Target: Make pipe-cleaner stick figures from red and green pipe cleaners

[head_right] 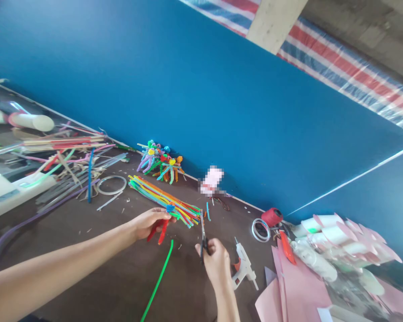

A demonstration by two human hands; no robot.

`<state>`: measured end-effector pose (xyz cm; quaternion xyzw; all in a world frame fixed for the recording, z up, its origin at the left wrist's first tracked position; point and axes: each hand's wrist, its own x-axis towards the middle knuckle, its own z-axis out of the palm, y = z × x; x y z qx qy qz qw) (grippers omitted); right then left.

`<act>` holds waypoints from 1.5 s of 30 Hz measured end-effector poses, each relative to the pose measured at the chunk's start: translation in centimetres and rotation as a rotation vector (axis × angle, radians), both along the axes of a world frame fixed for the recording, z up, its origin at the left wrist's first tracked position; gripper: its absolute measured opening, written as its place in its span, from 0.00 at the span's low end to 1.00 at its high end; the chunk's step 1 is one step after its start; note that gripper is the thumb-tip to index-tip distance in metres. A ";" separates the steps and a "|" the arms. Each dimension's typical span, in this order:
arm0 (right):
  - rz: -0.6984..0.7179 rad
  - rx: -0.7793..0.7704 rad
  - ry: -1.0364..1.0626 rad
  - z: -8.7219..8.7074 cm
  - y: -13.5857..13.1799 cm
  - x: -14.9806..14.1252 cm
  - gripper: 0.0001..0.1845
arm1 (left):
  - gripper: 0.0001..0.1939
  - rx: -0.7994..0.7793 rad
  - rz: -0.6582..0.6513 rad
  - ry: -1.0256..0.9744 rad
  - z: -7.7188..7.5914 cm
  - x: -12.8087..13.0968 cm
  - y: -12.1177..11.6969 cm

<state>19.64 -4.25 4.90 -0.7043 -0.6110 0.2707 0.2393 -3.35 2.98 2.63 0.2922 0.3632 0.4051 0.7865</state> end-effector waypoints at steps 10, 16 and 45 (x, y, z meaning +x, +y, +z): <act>0.108 -0.189 -0.823 1.4 2.0 2.8 0.14 | 0.13 0.006 0.096 0.100 1.2 0.4 -1.0; 0.267 0.065 -0.647 3.3 2.2 1.9 0.10 | 0.13 0.010 0.086 0.061 2.1 0.5 -1.9; 0.334 0.517 -0.086 3.2 -1.2 -7.6 0.05 | 0.10 0.378 0.047 0.393 3.0 0.2 -4.6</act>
